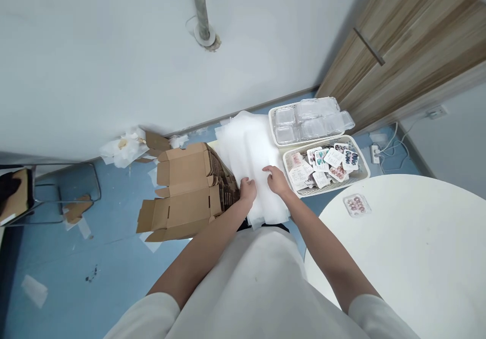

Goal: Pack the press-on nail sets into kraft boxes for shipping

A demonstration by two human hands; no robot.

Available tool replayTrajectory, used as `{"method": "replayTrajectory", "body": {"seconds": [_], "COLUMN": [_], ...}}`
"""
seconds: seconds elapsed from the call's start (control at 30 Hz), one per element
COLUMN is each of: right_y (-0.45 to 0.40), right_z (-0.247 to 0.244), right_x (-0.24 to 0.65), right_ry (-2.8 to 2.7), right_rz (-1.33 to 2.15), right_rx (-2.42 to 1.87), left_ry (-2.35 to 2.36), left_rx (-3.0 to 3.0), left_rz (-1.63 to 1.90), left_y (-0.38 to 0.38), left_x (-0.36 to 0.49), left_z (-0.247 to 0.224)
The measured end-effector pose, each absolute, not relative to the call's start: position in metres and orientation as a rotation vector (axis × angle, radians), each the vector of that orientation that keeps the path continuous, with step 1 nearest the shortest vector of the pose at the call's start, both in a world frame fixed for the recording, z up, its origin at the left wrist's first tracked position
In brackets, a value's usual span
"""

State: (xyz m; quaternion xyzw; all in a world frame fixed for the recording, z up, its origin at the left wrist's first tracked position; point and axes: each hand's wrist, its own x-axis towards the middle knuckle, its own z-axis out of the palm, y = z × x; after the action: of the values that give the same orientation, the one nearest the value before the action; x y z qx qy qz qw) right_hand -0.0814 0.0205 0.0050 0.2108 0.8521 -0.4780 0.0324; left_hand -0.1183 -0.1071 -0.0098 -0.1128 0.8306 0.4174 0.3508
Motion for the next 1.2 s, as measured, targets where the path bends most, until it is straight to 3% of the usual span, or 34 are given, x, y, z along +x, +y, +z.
{"method": "replayTrajectory", "body": {"seconds": [0.23,0.5,0.83,1.03,1.2], "right_y": [0.008,-0.036,-0.081,-0.109,-0.123], "right_z": [0.044,0.095,0.134,0.121,0.101], "right_x": [-0.048,0.014,0.162,0.249,0.308], "right_ry": [2.738,2.877,3.07,2.766,2.471], "right_rz": [-0.956,-0.711,-0.809,-1.005,-1.027], "right_rx": [0.606,0.452,1.452,2.285,2.619], "left_ry": [2.131,2.121,1.826,1.503,1.459], "left_rx": [-0.194,0.091,0.427,0.756,0.991], "left_rz": [1.038,1.059,1.116,1.045,0.919], "left_y": [-0.114,-0.142,-0.128,-0.109,-0.086], "left_x": [-0.104,-0.077,-0.004,0.054,0.092], "left_z": [0.022,0.029,0.031,0.034,0.027]}}
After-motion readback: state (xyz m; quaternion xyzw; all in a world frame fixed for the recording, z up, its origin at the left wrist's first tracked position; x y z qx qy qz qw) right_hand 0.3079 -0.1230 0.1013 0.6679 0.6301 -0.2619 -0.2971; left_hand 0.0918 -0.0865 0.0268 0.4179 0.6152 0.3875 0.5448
